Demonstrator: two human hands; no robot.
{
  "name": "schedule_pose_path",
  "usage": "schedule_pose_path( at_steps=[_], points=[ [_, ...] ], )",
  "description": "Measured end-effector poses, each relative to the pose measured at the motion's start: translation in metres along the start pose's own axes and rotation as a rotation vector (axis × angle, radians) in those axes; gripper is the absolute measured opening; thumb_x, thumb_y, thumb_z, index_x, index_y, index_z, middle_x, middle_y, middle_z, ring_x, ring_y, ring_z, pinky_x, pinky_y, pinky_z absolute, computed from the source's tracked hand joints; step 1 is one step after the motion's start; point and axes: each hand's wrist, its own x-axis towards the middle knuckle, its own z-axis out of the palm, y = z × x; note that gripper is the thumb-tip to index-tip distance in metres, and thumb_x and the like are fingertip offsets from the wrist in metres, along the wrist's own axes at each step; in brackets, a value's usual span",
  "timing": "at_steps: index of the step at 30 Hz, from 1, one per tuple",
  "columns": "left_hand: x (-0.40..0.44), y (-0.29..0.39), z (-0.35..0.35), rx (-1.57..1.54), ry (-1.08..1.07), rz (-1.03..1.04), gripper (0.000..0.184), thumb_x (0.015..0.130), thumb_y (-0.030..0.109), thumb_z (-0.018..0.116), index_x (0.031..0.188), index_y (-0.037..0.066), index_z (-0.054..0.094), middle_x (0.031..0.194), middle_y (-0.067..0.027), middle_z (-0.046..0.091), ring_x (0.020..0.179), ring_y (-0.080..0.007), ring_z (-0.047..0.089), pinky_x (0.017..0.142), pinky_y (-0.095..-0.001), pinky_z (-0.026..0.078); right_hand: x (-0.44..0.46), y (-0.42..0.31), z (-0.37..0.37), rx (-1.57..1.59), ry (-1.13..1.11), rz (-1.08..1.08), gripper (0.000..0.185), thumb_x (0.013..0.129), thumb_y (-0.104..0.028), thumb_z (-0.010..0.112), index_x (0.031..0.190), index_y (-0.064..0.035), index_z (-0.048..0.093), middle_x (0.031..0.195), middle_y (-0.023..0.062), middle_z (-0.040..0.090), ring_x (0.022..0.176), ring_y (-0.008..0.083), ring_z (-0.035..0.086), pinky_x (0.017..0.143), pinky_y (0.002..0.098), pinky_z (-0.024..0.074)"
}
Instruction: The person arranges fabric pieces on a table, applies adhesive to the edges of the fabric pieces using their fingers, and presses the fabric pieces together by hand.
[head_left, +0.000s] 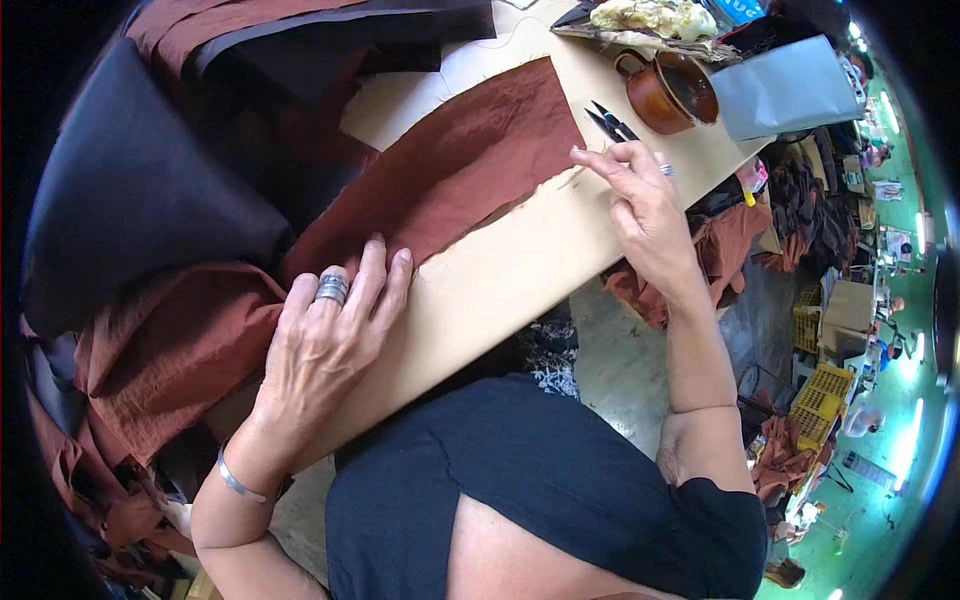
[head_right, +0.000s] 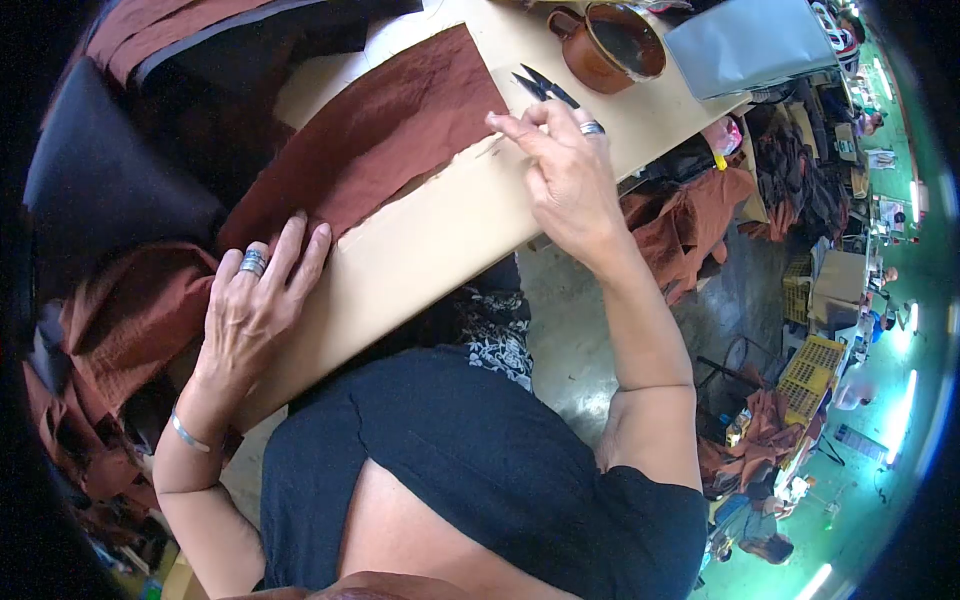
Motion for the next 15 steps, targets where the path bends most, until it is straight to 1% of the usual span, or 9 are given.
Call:
schedule_pose_path(
  at_steps=[2, 3, 6, 9, 12, 13, 15],
  points=[
    [0.001, 0.0, -0.001, -0.015, -0.01, -0.004, 0.043, 0.082, 0.012, 0.05, 0.124, 0.004, 0.051, 0.12, -0.0119, 0.055, 0.079, -0.0155, 0.056, 0.065, -0.027, 0.041, 0.0, 0.006, 0.013, 0.095, 0.004, 0.013, 0.05, 0.068, 0.008, 0.046, 0.108, -0.0119, 0.067, 0.096, 0.0087, 0.056, 0.09, 0.0266, 0.052, 0.081, 0.0364, 0.0408],
    [0.001, 0.0, -0.001, -0.024, -0.016, -0.006, 0.043, 0.082, 0.012, 0.05, 0.123, 0.004, 0.051, 0.12, -0.0118, 0.055, 0.079, -0.0155, 0.056, 0.065, -0.0271, 0.041, 0.0, 0.007, 0.017, 0.078, -0.052, 0.073, 0.048, 0.072, 0.005, 0.046, 0.112, -0.0122, 0.065, 0.094, 0.0096, 0.056, 0.091, 0.0263, 0.053, 0.082, 0.0391, 0.0396],
    [0.001, 0.0, -0.002, -0.018, -0.009, -0.01, 0.042, 0.082, 0.013, 0.05, 0.123, 0.005, 0.052, 0.119, -0.0114, 0.055, 0.078, -0.0154, 0.055, 0.066, -0.0271, 0.041, 0.0, -0.001, 0.022, -0.427, 0.017, -0.014, 0.04, 0.077, -0.004, 0.05, 0.114, -0.0083, 0.062, 0.093, 0.0086, 0.056, 0.09, 0.0236, 0.055, 0.081, 0.0402, 0.0381],
    [0.001, 0.0, -0.004, -0.027, -0.014, -0.021, 0.042, 0.082, 0.013, 0.05, 0.122, 0.005, 0.052, 0.119, -0.0107, 0.056, 0.077, -0.0153, 0.055, 0.065, -0.027, 0.041, -0.001, -0.014, 0.028, -0.685, 0.015, -0.084, 0.037, 0.08, -0.013, 0.05, 0.114, -0.0043, 0.06, 0.092, 0.0069, 0.056, 0.09, 0.02, 0.056, 0.079, 0.0391, 0.0367],
    [0.0, 0.0, -0.002, -0.023, -0.009, -0.025, 0.041, 0.082, 0.013, 0.05, 0.122, 0.005, 0.053, 0.119, -0.0102, 0.056, 0.077, -0.0152, 0.055, 0.065, -0.0269, 0.041, -0.003, -0.033, 0.028, -0.702, -0.009, -0.156, 0.032, 0.08, -0.014, 0.051, 0.108, -0.0028, 0.062, 0.092, 0.0049, 0.056, 0.089, 0.0171, 0.056, 0.077, 0.0369, 0.0364],
    [0.0, 0.0, -0.002, -0.026, -0.011, -0.024, 0.041, 0.082, 0.013, 0.05, 0.122, 0.005, 0.053, 0.119, -0.0101, 0.056, 0.077, -0.0152, 0.055, 0.065, -0.0269, 0.041, -0.006, -0.035, 0.027, -0.7, -0.031, -0.177, 0.037, 0.081, -0.014, 0.049, 0.116, -0.0072, 0.059, 0.093, 0.004, 0.055, 0.088, 0.0193, 0.055, 0.078, 0.0378, 0.0364],
    [0.0, -0.001, -0.004, -0.032, -0.018, -0.023, 0.042, 0.082, 0.013, 0.05, 0.122, 0.005, 0.052, 0.119, -0.0099, 0.056, 0.077, -0.0151, 0.055, 0.065, -0.0269, 0.041, -0.003, -0.026, 0.024, -0.755, -0.026, -0.139, 0.037, 0.081, -0.014, 0.049, 0.116, -0.0086, 0.059, 0.093, 0.0034, 0.055, 0.088, 0.019, 0.055, 0.077, 0.0378, 0.0364]
  ],
)
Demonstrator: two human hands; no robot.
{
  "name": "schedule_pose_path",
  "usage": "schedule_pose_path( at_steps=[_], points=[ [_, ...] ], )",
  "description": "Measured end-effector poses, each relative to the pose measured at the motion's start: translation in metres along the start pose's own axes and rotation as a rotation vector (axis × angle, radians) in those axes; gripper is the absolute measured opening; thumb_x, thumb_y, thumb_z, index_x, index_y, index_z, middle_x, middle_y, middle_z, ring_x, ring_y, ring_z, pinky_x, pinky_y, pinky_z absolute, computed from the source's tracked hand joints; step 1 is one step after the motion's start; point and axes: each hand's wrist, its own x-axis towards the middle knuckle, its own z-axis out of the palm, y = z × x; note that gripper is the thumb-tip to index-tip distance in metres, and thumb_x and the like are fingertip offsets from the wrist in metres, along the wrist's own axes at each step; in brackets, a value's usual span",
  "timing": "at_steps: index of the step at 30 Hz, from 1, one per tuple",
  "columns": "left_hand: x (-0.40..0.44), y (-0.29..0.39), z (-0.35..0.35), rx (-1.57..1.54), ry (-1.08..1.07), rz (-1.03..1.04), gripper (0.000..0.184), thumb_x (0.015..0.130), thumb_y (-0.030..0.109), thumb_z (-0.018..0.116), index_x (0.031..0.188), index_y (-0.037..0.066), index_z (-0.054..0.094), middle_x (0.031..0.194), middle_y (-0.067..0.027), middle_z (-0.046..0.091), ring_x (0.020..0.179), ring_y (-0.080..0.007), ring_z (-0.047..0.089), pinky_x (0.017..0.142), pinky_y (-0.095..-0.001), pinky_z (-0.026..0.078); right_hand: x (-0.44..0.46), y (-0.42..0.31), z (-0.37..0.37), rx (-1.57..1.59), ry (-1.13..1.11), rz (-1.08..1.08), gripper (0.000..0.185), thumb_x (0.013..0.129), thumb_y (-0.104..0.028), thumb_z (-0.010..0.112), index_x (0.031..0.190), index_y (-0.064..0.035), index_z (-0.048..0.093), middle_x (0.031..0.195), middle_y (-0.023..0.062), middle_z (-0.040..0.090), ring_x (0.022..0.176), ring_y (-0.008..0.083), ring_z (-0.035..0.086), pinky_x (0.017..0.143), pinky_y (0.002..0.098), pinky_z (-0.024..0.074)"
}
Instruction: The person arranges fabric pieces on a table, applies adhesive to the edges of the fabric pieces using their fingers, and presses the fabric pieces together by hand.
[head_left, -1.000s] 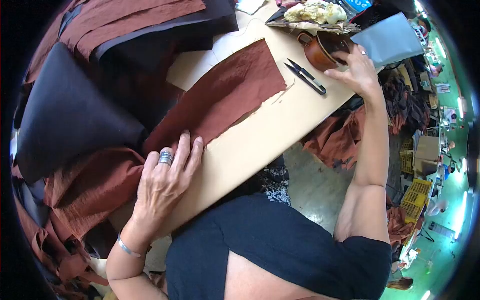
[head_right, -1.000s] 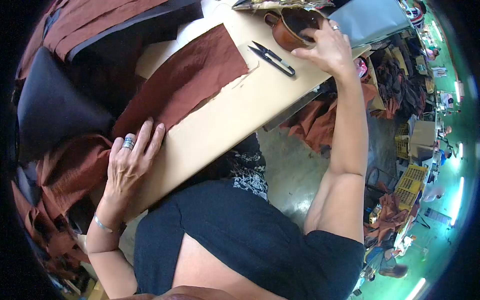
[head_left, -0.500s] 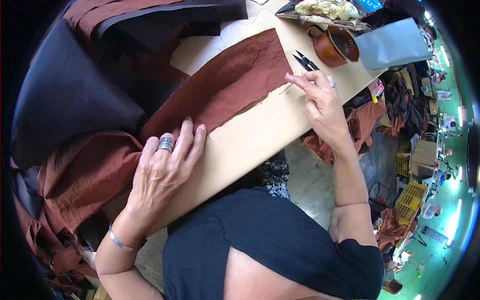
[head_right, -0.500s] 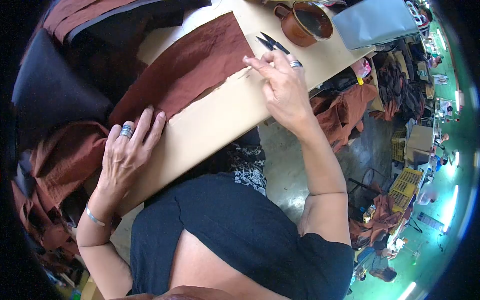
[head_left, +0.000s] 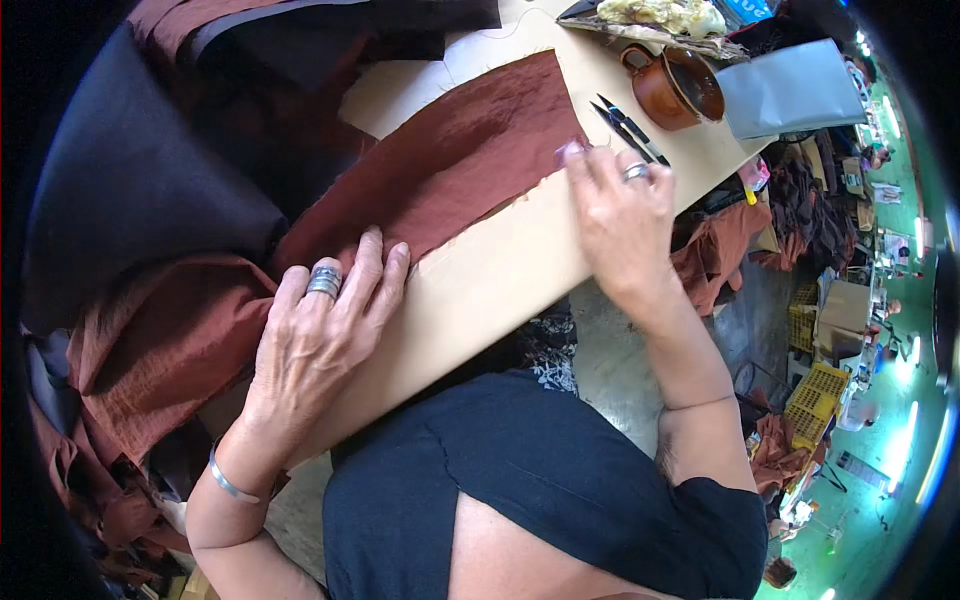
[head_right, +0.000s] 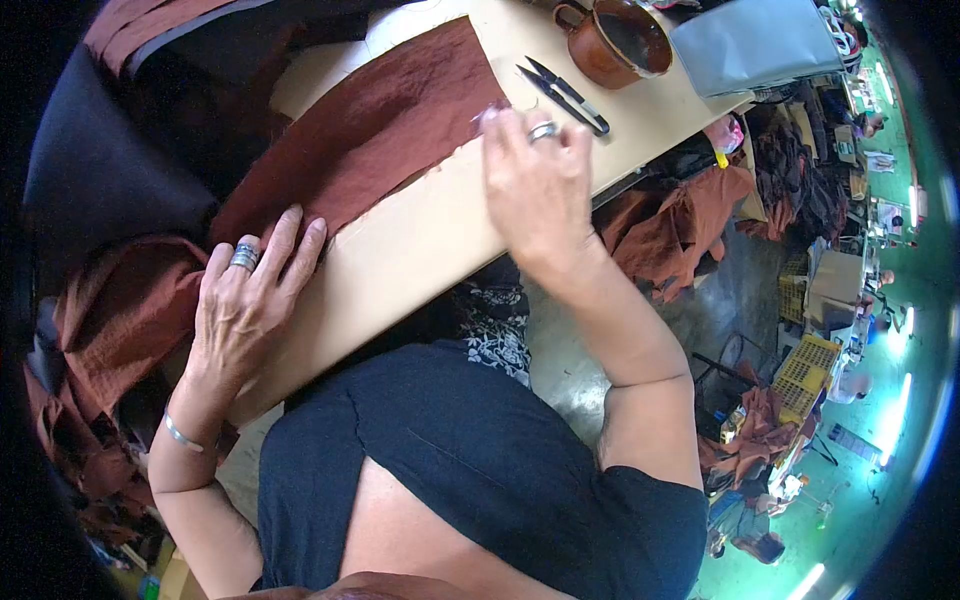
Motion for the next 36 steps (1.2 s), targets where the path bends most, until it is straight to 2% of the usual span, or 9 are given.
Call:
schedule_pose_path(
  at_steps=[2, 5, 14, 18, 22, 25, 30, 33, 36],
  points=[
    [0.0, -0.001, -0.001, 0.007, -0.006, 0.01, 0.042, 0.082, 0.013, 0.05, 0.123, 0.005, 0.052, 0.118, -0.01, 0.056, 0.077, -0.0152, 0.056, 0.065, -0.0268, 0.041, 0.004, 0.013, 0.007, -0.06, 0.01, 0.012, 0.038, 0.081, -0.014, 0.05, 0.118, -0.0117, 0.059, 0.096, 0.0023, 0.055, 0.087, 0.0185, 0.054, 0.075, 0.0376, 0.0362],
    [-0.001, 0.0, 0.0, 0.0, -0.001, 0.006, 0.042, 0.082, 0.013, 0.051, 0.123, 0.005, 0.052, 0.118, -0.0101, 0.056, 0.078, -0.0154, 0.056, 0.065, -0.0269, 0.041, 0.005, 0.017, 0.005, -0.09, 0.045, -0.021, 0.034, 0.082, -0.016, 0.051, 0.113, -0.008, 0.062, 0.094, 0.001, 0.056, 0.089, 0.0158, 0.055, 0.077, 0.0383, 0.0358],
    [-0.003, -0.001, -0.001, -0.017, -0.012, 0.002, 0.042, 0.082, 0.013, 0.05, 0.122, 0.005, 0.052, 0.119, -0.0103, 0.056, 0.079, -0.0158, 0.056, 0.066, -0.0271, 0.041, -0.006, -0.014, -0.016, 0.083, 0.04, -0.187, 0.035, 0.082, -0.016, 0.051, 0.115, -0.0077, 0.061, 0.094, 0.001, 0.056, 0.089, 0.0146, 0.054, 0.08, 0.0375, 0.0349],
    [-0.004, -0.001, -0.001, -0.005, -0.009, 0.001, 0.042, 0.081, 0.014, 0.05, 0.122, 0.005, 0.052, 0.12, -0.0103, 0.055, 0.079, -0.0157, 0.056, 0.066, -0.0273, 0.041, 0.002, 0.007, 0.0, -0.037, 0.033, -0.08, 0.043, 0.082, -0.015, 0.05, 0.125, -0.0185, 0.056, 0.095, 0.0022, 0.057, 0.088, 0.0179, 0.055, 0.08, 0.0391, 0.036],
    [-0.005, -0.001, -0.001, 0.007, -0.021, 0.001, 0.041, 0.081, 0.014, 0.051, 0.121, 0.005, 0.052, 0.121, -0.0098, 0.055, 0.078, -0.015, 0.055, 0.066, -0.0272, 0.041, 0.004, 0.006, 0.004, -0.025, 0.054, -0.111, 0.049, 0.082, -0.017, 0.049, 0.129, -0.027, 0.051, 0.094, 0.0009, 0.055, 0.086, 0.0166, 0.052, 0.08, 0.0378, 0.0343],
    [-0.006, -0.001, -0.001, -0.004, -0.028, -0.006, 0.04, 0.081, 0.014, 0.051, 0.12, 0.005, 0.053, 0.121, -0.0093, 0.055, 0.078, -0.0145, 0.055, 0.066, -0.0271, 0.04, 0.0, -0.004, -0.008, 0.032, 0.061, -0.214, 0.044, 0.083, -0.017, 0.051, 0.126, -0.0215, 0.053, 0.09, 0.0003, 0.053, 0.088, 0.0154, 0.055, 0.079, 0.0384, 0.0339],
    [-0.006, 0.0, -0.002, 0.003, -0.021, -0.007, 0.039, 0.081, 0.014, 0.05, 0.119, 0.005, 0.053, 0.121, -0.0089, 0.055, 0.079, -0.0146, 0.055, 0.067, -0.0272, 0.04, -0.002, -0.022, -0.016, 0.144, 0.047, -0.24, 0.043, 0.083, -0.018, 0.052, 0.125, -0.0165, 0.055, 0.091, 0.0017, 0.053, 0.09, 0.0167, 0.053, 0.08, 0.04, 0.0347],
    [-0.006, -0.001, -0.001, -0.008, -0.01, -0.004, 0.039, 0.081, 0.014, 0.05, 0.119, 0.004, 0.053, 0.123, -0.0098, 0.055, 0.08, -0.0154, 0.055, 0.068, -0.0278, 0.041, 0.002, -0.016, -0.014, 0.073, -0.008, -0.143, 0.052, 0.081, -0.015, 0.05, 0.133, -0.0206, 0.048, 0.093, 0.002, 0.054, 0.085, 0.0177, 0.052, 0.079, 0.0401, 0.0359],
    [-0.006, 0.0, -0.003, -0.018, -0.046, -0.01, 0.041, 0.08, 0.014, 0.05, 0.12, 0.003, 0.052, 0.124, -0.0111, 0.054, 0.082, -0.0161, 0.056, 0.069, -0.0285, 0.041, 0.001, -0.025, -0.013, 0.112, 0.016, -0.178, 0.05, 0.081, -0.016, 0.05, 0.131, -0.0171, 0.05, 0.093, 0.0019, 0.054, 0.085, 0.0172, 0.053, 0.08, 0.0398, 0.0356]
  ],
)
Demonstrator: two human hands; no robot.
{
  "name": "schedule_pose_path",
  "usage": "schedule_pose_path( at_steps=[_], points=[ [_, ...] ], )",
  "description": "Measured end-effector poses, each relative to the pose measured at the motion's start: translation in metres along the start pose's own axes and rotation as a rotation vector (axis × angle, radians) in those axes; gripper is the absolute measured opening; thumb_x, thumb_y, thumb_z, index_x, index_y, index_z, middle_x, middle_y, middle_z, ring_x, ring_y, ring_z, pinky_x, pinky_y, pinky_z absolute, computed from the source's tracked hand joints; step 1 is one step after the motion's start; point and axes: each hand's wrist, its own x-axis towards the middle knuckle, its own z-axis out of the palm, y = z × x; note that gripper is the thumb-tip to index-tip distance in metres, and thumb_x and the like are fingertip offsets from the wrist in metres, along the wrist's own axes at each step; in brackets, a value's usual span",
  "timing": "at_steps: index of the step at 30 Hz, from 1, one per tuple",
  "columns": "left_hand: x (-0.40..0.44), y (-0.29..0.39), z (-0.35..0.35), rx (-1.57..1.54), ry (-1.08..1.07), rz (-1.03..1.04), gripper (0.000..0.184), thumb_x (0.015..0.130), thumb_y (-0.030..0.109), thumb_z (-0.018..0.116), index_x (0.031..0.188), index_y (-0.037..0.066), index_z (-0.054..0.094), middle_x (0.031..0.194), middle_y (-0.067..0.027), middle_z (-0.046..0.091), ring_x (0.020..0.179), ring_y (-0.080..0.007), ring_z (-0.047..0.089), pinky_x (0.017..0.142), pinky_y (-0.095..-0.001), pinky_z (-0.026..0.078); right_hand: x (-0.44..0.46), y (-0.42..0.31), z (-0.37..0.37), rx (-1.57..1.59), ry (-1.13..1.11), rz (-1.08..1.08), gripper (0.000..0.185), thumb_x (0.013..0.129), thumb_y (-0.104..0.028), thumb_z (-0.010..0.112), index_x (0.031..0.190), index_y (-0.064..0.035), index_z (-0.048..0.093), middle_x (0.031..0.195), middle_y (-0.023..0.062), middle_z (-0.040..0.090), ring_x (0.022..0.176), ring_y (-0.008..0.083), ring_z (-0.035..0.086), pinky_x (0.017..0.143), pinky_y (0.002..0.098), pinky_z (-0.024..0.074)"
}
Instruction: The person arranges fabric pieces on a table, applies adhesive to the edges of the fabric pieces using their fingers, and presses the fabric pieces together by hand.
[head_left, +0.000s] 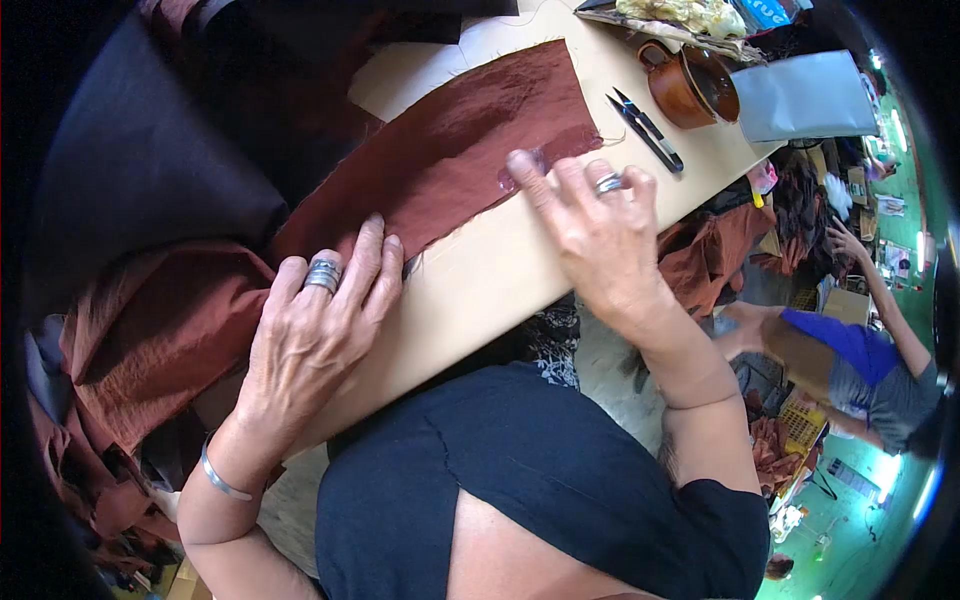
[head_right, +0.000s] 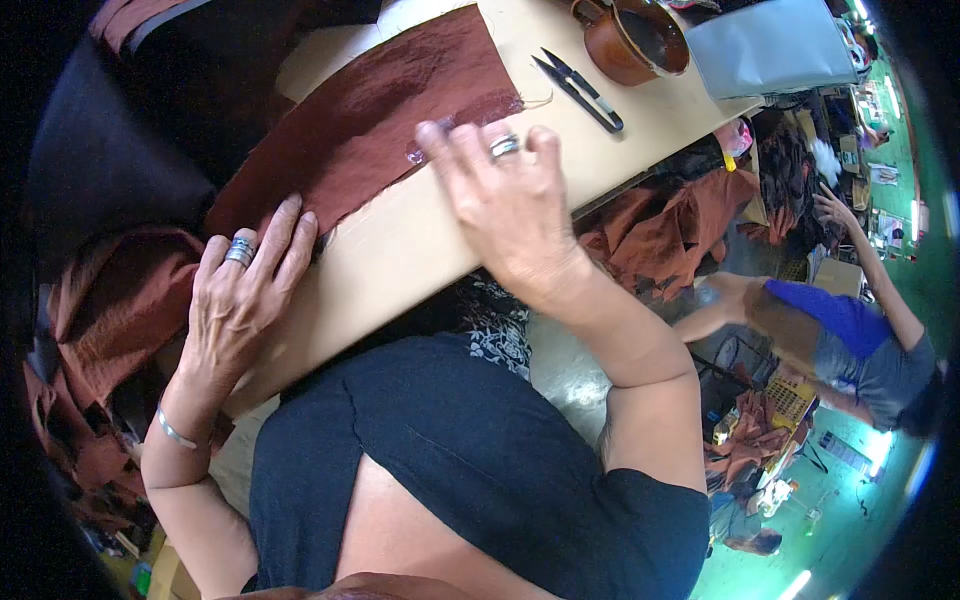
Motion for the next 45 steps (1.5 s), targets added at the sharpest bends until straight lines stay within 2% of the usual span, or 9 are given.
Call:
schedule_pose_path(
  at_steps=[7, 11, 15, 18, 24, 27, 35, 42, 45],
  points=[
    [-0.001, 0.0, 0.002, 0.009, 0.006, 0.011, 0.043, 0.079, 0.014, 0.051, 0.12, 0.002, 0.052, 0.125, -0.0123, 0.054, 0.082, -0.0165, 0.055, 0.07, -0.0287, 0.041, 0.001, 0.002, -0.011, 0.269, -0.019, -0.08, 0.042, 0.083, -0.016, 0.05, 0.124, -0.0201, 0.056, 0.096, 0.0039, 0.055, 0.092, 0.0181, 0.056, 0.081, 0.0408, 0.0376],
    [0.001, 0.0, 0.0, 0.009, 0.016, 0.012, 0.042, 0.079, 0.013, 0.051, 0.119, 0.002, 0.053, 0.125, -0.0124, 0.054, 0.08, -0.0164, 0.055, 0.069, -0.0284, 0.041, -0.002, 0.085, -0.022, 0.179, 0.044, 0.315, 0.048, 0.073, -0.008, 0.057, 0.119, -0.0233, 0.057, 0.104, 0.0031, 0.053, 0.102, 0.0228, 0.051, 0.081, 0.0443, 0.0393],
    [0.001, 0.0, 0.003, 0.025, 0.041, 0.013, 0.04, 0.079, 0.012, 0.051, 0.118, 0.002, 0.054, 0.124, -0.0124, 0.054, 0.078, -0.0162, 0.055, 0.069, -0.0277, 0.041, -0.012, 0.164, -0.004, -0.031, 0.082, 0.415, 0.051, 0.067, -0.04, 0.074, 0.113, -0.0197, 0.063, 0.125, 0.0085, 0.051, 0.117, 0.0278, 0.046, 0.094, 0.0465, 0.0374],
    [0.0, 0.002, 0.003, 0.01, 0.035, 0.004, 0.04, 0.079, 0.011, 0.051, 0.118, 0.003, 0.054, 0.124, -0.0122, 0.055, 0.078, -0.0158, 0.055, 0.068, -0.0277, 0.041, -0.01, 0.181, 0.014, -0.026, -0.042, 0.476, 0.057, 0.062, -0.048, 0.076, 0.109, -0.0178, 0.066, 0.129, 0.0105, 0.05, 0.12, 0.0299, 0.044, 0.096, 0.048, 0.036],
    [0.0, 0.001, 0.002, 0.014, 0.032, 0.004, 0.04, 0.08, 0.012, 0.051, 0.119, 0.003, 0.053, 0.123, -0.0119, 0.055, 0.08, -0.0161, 0.055, 0.07, -0.0283, 0.042, 0.002, 0.186, 0.002, 0.11, -0.289, 0.52, 0.056, 0.061, -0.047, 0.076, 0.107, -0.0159, 0.065, 0.137, 0.0099, 0.045, 0.124, 0.0315, 0.041, 0.096, 0.0493, 0.0364],
    [-0.001, 0.0, 0.0, 0.001, 0.036, 0.006, 0.038, 0.08, 0.012, 0.051, 0.117, 0.004, 0.053, 0.123, -0.0118, 0.055, 0.081, -0.0161, 0.055, 0.071, -0.0286, 0.042, -0.01, 0.182, -0.003, 0.003, 0.016, 0.491, 0.052, 0.061, -0.042, 0.077, 0.103, -0.014, 0.064, 0.137, 0.0081, 0.045, 0.123, 0.0306, 0.042, 0.095, 0.0506, 0.0355],
    [-0.001, 0.0, -0.001, -0.023, 0.032, -0.009, 0.031, 0.079, 0.014, 0.053, 0.108, 0.004, 0.055, 0.121, -0.0115, 0.056, 0.082, -0.014, 0.055, 0.072, -0.0278, 0.042, 0.0, 0.066, -0.025, -0.09, 0.107, 0.27, 0.031, 0.07, -0.02, 0.068, 0.1, -0.0173, 0.064, 0.128, 0.0021, 0.048, 0.117, 0.0225, 0.044, 0.092, 0.0468, 0.0334],
    [-0.004, 0.002, 0.003, -0.034, 0.038, -0.043, 0.037, 0.077, 0.012, 0.049, 0.113, 0.004, 0.055, 0.128, -0.0094, 0.052, 0.084, -0.0162, 0.057, 0.072, -0.0294, 0.042, 0.009, -0.015, -0.013, 0.776, -0.087, 0.081, 0.044, 0.072, -0.006, 0.054, 0.115, -0.0129, 0.061, 0.092, 0.0035, 0.051, 0.09, 0.0222, 0.048, 0.078, 0.0399, 0.0338],
    [-0.006, 0.001, 0.0, -0.037, -0.014, -0.028, 0.04, 0.077, 0.013, 0.049, 0.116, 0.004, 0.055, 0.131, -0.0075, 0.049, 0.086, -0.0165, 0.056, 0.074, -0.0308, 0.042, 0.008, -0.024, -0.011, 0.357, -0.006, 0.028, 0.042, 0.075, -0.008, 0.051, 0.116, -0.0036, 0.059, 0.089, 0.0051, 0.051, 0.089, 0.0204, 0.049, 0.077, 0.039, 0.0338]
  ],
)
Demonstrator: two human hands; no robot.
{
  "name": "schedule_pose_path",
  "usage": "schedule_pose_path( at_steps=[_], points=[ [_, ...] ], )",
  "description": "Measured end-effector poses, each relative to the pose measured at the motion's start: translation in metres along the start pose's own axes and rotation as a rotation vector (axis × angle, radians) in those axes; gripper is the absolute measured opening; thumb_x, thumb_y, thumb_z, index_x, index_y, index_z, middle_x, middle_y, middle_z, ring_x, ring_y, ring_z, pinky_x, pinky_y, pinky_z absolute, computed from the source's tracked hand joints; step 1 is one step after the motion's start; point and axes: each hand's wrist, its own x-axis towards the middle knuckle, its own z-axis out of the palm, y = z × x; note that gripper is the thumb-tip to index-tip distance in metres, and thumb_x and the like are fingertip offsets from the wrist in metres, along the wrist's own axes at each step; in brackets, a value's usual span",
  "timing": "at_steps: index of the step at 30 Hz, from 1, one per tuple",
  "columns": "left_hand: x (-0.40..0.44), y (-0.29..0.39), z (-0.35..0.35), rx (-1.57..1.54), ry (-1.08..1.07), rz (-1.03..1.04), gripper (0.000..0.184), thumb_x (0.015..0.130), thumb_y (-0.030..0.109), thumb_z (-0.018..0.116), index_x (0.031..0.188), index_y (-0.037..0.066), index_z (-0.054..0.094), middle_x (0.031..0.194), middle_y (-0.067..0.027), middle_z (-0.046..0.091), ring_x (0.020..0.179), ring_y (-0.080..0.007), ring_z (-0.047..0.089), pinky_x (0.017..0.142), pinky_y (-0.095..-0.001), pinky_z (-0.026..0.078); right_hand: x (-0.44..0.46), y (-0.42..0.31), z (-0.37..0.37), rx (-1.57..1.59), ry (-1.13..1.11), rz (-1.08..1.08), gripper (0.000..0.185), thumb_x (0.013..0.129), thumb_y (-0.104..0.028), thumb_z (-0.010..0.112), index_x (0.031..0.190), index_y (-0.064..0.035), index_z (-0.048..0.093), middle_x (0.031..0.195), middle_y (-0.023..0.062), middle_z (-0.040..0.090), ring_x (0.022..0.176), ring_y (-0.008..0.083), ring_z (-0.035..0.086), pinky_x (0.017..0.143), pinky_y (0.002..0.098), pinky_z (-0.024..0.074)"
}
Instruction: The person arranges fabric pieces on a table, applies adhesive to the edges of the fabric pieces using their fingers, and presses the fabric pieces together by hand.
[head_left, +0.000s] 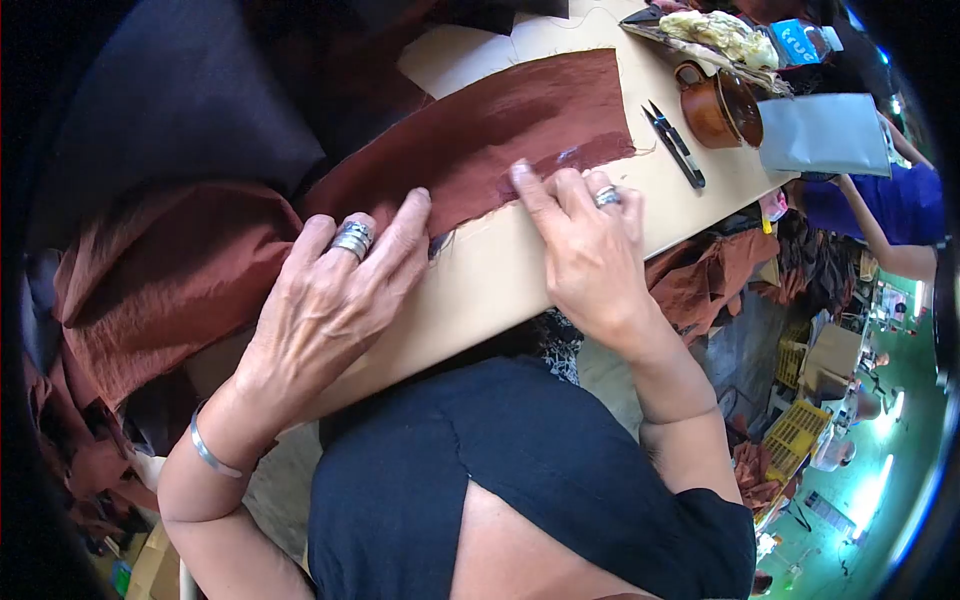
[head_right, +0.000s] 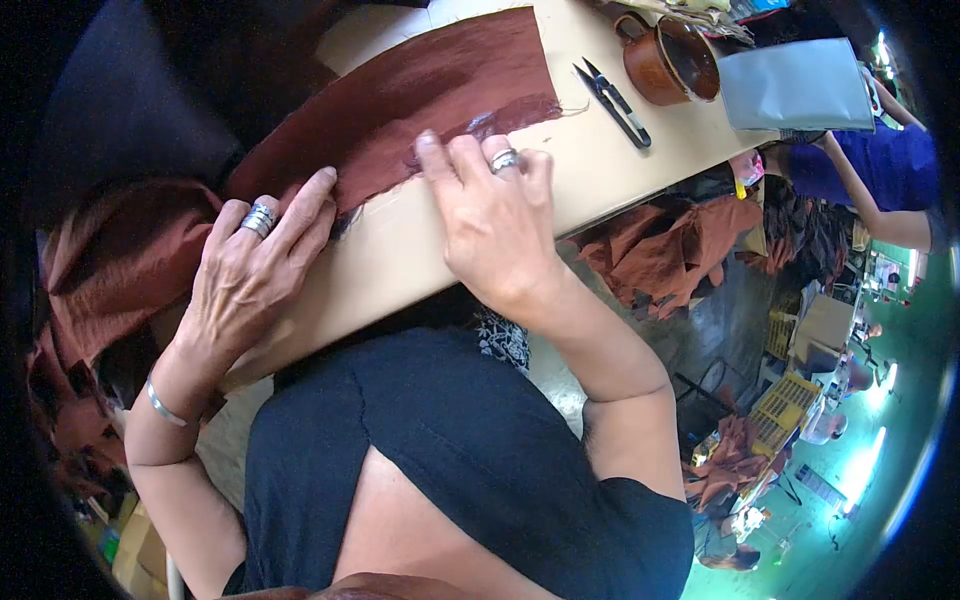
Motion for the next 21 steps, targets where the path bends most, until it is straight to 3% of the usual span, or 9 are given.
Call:
schedule_pose_path(
  at_steps=[3, 6, 7, 11, 17, 21],
  points=[
    [-0.003, 0.0, 0.0, -0.041, -0.042, -0.006, 0.043, 0.077, 0.013, 0.049, 0.119, 0.004, 0.055, 0.133, -0.0061, 0.046, 0.087, -0.0171, 0.056, 0.079, -0.0323, 0.042, -0.004, -0.012, 0.005, -0.314, 0.004, 0.028, 0.042, 0.077, -0.014, 0.051, 0.114, 0.0042, 0.059, 0.093, 0.007, 0.053, 0.089, 0.0192, 0.05, 0.08, 0.0397, 0.0344],
    [-0.003, 0.0, -0.004, -0.081, -0.049, -0.022, 0.04, 0.077, 0.013, 0.049, 0.116, 0.004, 0.055, 0.13, -0.0069, 0.049, 0.088, -0.0175, 0.057, 0.084, -0.0331, 0.041, -0.007, -0.034, 0.001, -0.291, -0.005, -0.126, 0.042, 0.077, -0.016, 0.052, 0.112, 0.0061, 0.06, 0.099, 0.0087, 0.055, 0.088, 0.0188, 0.052, 0.082, 0.0398, 0.0347],
    [-0.003, 0.0, -0.004, -0.095, -0.021, -0.018, 0.039, 0.077, 0.013, 0.05, 0.115, 0.004, 0.056, 0.128, -0.0072, 0.051, 0.089, -0.018, 0.057, 0.085, -0.0336, 0.041, -0.006, -0.039, -0.006, -0.216, -0.008, -0.16, 0.04, 0.076, -0.016, 0.053, 0.109, 0.0039, 0.062, 0.104, 0.0105, 0.056, 0.085, 0.0188, 0.054, 0.084, 0.0391, 0.035],
    [-0.01, -0.005, -0.003, -0.15, 0.069, -0.002, 0.033, 0.077, 0.011, 0.052, 0.109, 0.004, 0.056, 0.123, -0.0093, 0.055, 0.091, -0.0204, 0.058, 0.086, -0.0356, 0.043, -0.004, -0.011, -0.001, -0.35, 0.034, -0.052, 0.038, 0.076, -0.015, 0.055, 0.11, 0.0011, 0.062, 0.092, 0.0058, 0.054, 0.084, 0.0175, 0.054, 0.081, 0.0385, 0.0357],
    [-0.009, -0.008, -0.005, -0.26, 0.095, 0.009, 0.029, 0.077, 0.007, 0.053, 0.105, 0.003, 0.055, 0.122, -0.0138, 0.056, 0.09, -0.0242, 0.059, 0.084, -0.0371, 0.046, -0.002, -0.003, 0.003, -0.32, 0.011, -0.096, 0.05, 0.079, -0.018, 0.052, 0.129, -0.0119, 0.051, 0.094, 0.0024, 0.052, 0.088, 0.0162, 0.051, 0.082, 0.0396, 0.0335],
    [-0.006, -0.008, -0.003, -0.273, 0.088, 0.011, 0.028, 0.076, 0.007, 0.053, 0.104, 0.002, 0.054, 0.122, -0.0151, 0.056, 0.091, -0.0258, 0.059, 0.084, -0.0378, 0.047, -0.004, -0.019, 0.001, -0.259, -0.043, -0.103, 0.051, 0.079, -0.017, 0.051, 0.13, -0.0077, 0.05, 0.095, 0.0033, 0.051, 0.089, 0.0168, 0.049, 0.083, 0.0397, 0.0334]
  ],
)
